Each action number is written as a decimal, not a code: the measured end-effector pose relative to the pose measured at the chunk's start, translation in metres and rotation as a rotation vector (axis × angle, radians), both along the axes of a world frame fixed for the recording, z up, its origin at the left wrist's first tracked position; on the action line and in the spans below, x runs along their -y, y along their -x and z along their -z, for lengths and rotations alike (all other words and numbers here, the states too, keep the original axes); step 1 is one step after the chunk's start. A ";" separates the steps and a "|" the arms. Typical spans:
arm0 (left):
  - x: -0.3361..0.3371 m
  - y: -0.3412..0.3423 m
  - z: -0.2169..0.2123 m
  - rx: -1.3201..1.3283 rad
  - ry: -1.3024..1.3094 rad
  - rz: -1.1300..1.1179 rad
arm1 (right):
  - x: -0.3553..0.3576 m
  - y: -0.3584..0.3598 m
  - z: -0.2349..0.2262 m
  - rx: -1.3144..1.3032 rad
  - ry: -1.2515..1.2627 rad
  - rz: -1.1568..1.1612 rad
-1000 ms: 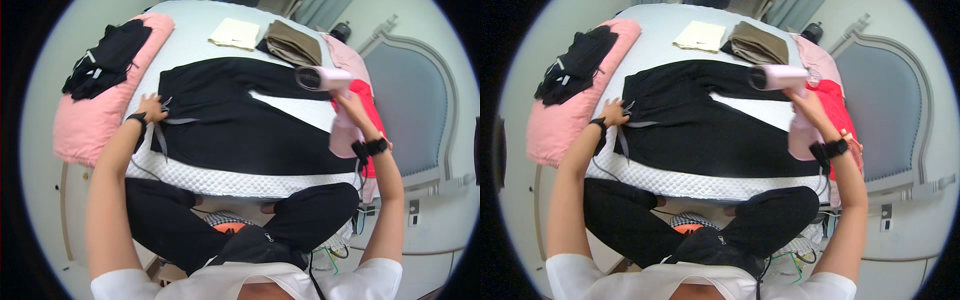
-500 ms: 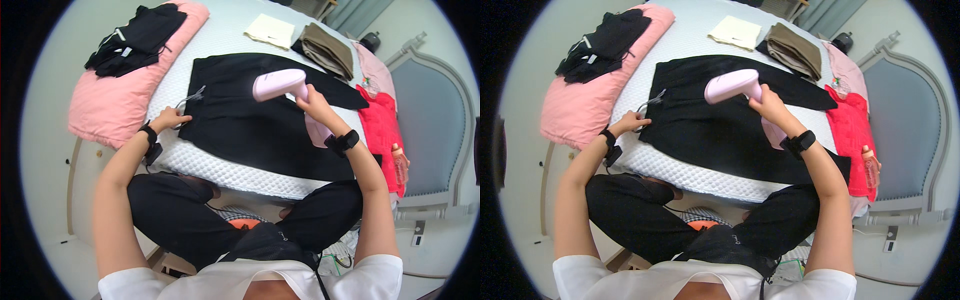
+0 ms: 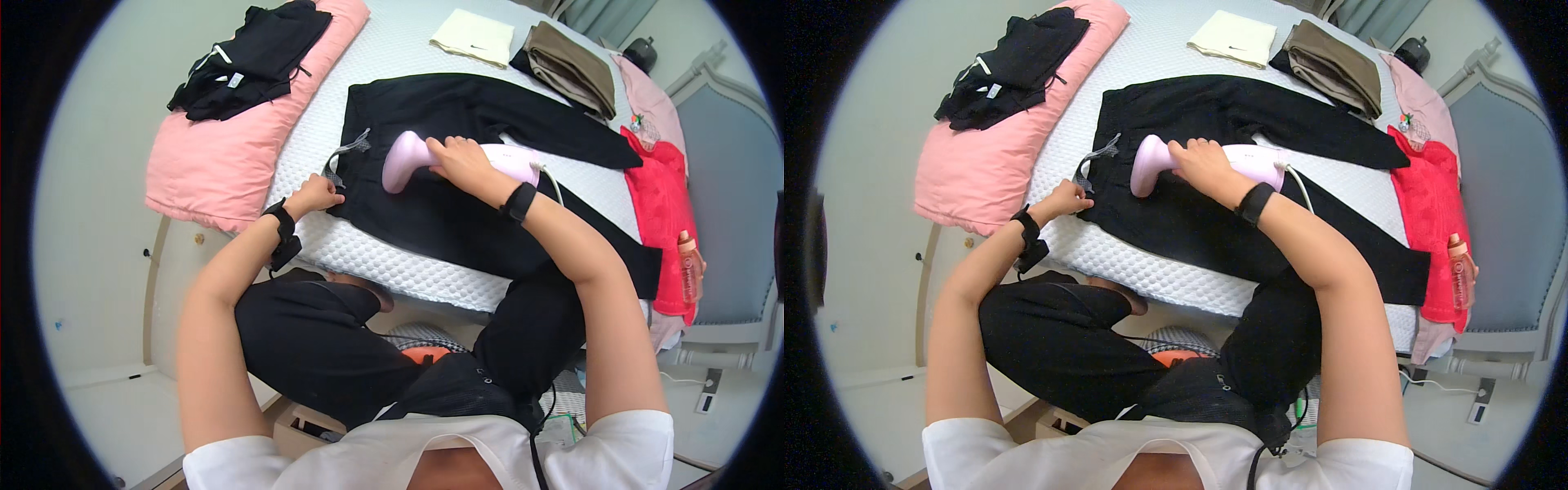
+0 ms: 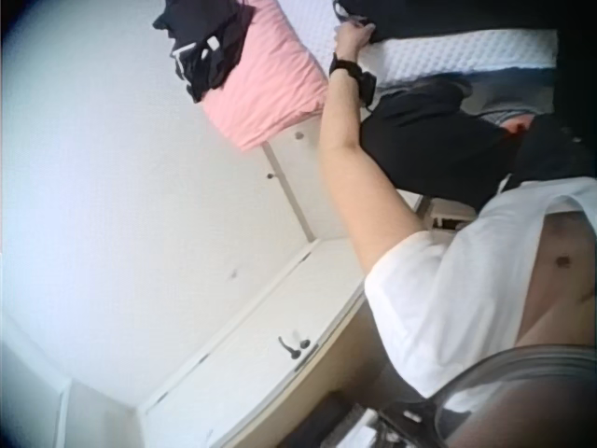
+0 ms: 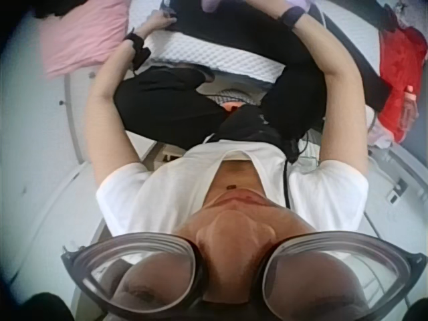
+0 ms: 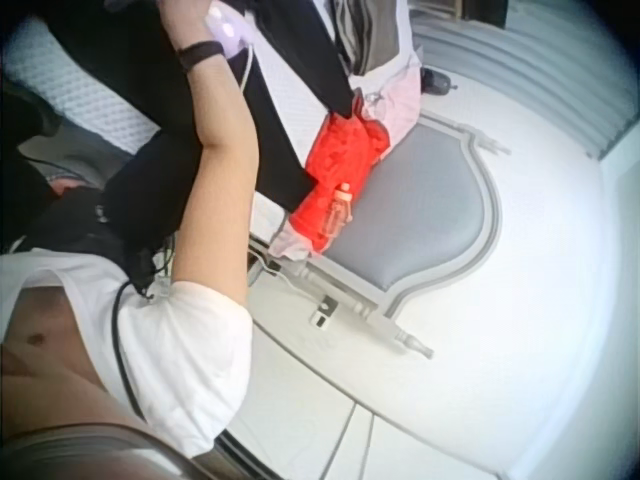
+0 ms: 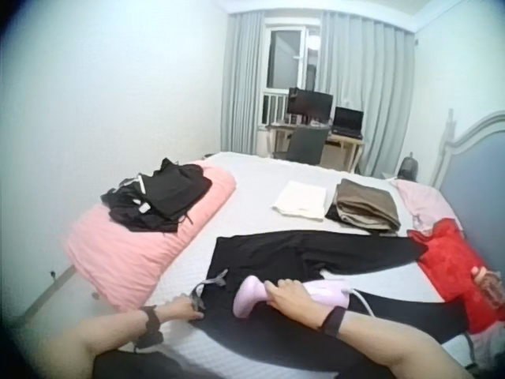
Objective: The person is using a handheld steamer on a pair of black pants laid out on a bed.
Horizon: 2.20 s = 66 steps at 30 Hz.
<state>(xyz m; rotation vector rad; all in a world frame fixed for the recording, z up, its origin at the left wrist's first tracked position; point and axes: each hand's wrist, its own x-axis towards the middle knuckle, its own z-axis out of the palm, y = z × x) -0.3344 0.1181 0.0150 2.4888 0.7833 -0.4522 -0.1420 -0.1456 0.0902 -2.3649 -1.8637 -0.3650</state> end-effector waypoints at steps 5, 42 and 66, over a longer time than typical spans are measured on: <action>-0.013 0.001 0.015 0.095 0.257 -0.041 | -0.026 0.009 0.012 -0.024 -0.093 0.054; -0.016 0.015 0.016 -0.062 0.073 0.184 | -0.050 0.019 0.044 -0.019 -0.171 0.143; -0.030 -0.001 0.010 0.357 -0.305 -0.084 | -0.046 0.021 0.043 -0.043 -0.168 0.142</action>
